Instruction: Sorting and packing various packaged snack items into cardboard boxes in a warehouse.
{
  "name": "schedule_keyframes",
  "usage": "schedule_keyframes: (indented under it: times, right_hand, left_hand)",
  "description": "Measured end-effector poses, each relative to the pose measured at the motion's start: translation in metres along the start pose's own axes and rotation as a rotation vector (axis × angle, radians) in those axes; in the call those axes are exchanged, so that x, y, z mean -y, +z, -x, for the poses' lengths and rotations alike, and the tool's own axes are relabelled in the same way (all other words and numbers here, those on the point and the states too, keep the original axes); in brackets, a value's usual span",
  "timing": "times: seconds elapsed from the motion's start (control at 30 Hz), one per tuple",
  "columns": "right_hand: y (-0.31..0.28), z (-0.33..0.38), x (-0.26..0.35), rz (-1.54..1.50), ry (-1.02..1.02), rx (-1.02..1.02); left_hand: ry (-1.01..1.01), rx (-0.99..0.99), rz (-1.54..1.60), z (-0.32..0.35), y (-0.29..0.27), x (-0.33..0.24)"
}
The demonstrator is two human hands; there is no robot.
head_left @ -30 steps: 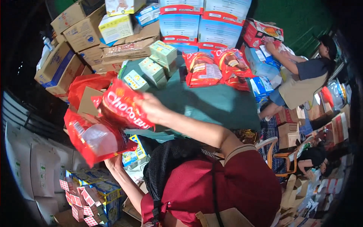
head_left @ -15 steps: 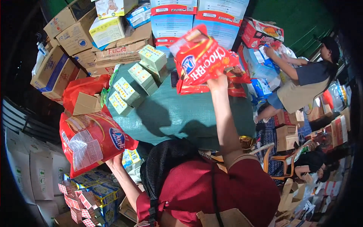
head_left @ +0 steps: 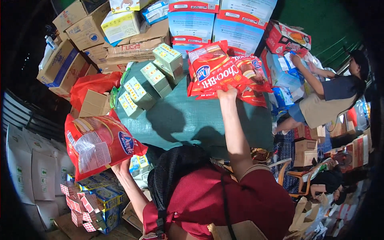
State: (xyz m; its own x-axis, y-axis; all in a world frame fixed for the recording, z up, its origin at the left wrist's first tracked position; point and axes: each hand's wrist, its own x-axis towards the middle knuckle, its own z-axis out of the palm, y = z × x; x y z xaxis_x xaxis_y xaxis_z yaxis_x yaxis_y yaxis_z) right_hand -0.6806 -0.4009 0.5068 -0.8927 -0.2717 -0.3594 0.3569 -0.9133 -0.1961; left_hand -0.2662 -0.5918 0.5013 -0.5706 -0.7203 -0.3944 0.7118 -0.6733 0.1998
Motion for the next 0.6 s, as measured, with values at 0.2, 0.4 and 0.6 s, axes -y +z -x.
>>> schedule_keyframes:
  times: [0.2, 0.4, 0.6]
  right_hand:
    - [-0.012, 0.002, -0.006, 0.189, -0.001, 0.104]
    - [0.004, 0.013, -0.006, 0.189, 0.034, 0.038]
    - [0.006, -0.02, -0.009, 0.048, -0.01, 0.042]
  left_hand:
    - [-0.025, 0.037, -0.011, 0.003, 0.01, 0.006]
    - [-0.014, 0.018, -0.006, -0.001, 0.007, 0.004]
    - [-0.038, 0.083, -0.031, -0.006, 0.012, 0.008]
